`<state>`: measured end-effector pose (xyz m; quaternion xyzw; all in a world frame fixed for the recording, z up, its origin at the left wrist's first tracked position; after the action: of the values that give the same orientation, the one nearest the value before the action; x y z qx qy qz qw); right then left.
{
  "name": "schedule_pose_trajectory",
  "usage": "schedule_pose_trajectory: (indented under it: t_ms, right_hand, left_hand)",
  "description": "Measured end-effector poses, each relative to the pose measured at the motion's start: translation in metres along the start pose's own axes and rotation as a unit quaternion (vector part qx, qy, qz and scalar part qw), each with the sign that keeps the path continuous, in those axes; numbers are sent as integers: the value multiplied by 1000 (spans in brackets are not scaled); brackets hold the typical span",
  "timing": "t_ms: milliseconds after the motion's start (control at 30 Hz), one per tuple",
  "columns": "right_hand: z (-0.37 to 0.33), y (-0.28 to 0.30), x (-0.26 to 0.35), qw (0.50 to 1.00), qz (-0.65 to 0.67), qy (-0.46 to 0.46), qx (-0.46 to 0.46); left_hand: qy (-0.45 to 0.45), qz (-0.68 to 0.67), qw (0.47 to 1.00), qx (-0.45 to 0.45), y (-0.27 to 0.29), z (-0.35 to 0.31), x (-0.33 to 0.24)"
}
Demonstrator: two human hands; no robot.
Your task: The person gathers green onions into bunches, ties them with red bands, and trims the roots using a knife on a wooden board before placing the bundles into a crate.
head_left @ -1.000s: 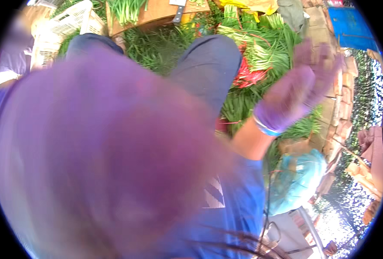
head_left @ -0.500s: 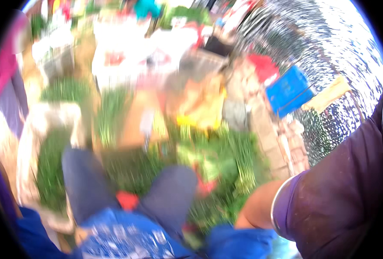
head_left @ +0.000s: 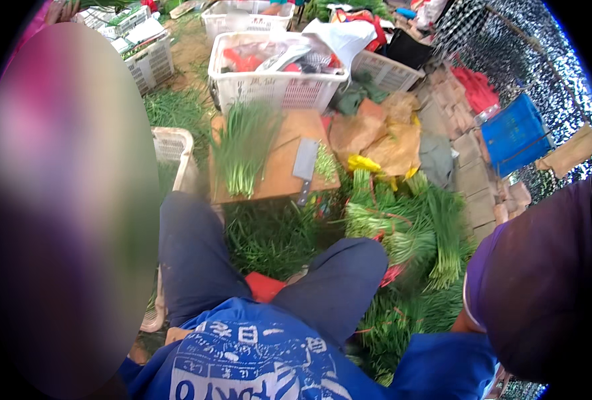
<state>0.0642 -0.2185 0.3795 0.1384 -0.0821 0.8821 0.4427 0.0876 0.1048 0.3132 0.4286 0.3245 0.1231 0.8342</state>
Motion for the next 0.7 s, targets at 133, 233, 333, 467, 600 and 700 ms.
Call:
schedule_pose_trajectory:
  t_ms: [133,233,333,467,600,700]
  right_hand:
    - [-17,-20,23,998,31,44,-14]
    - [-33,-33,37,997,25,79,10]
    - [-66,-90,39,990,118,61,51]
    - [-129,-202,17,956,197,-23,215]
    - [-274,-360,-5,839,217,-47,496]
    - [-369,-403,11,756,147,69,634]
  left_hand:
    - [7,60,996,-63,30,-10,12]
    - [-17,66,987,-146,41,-1,28]
    - [15,155,936,-316,80,-31,36]
    - [271,-2,936,-224,11,-33,174]
    - [370,27,915,155,-175,-75,316]
    - [362,98,872,313,-235,-91,311]
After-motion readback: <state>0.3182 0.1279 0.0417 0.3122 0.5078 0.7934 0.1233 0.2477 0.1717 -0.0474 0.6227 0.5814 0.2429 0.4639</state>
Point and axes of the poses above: each hand's wrist, its own z-axis towards the middle knuckle, its own y-axis out of the back of the hand, x = y × z, the point moved 9 cm from there along z, towards the middle knuckle, and after that the axes turned 2 degrees about z, right-handed, at the moved point
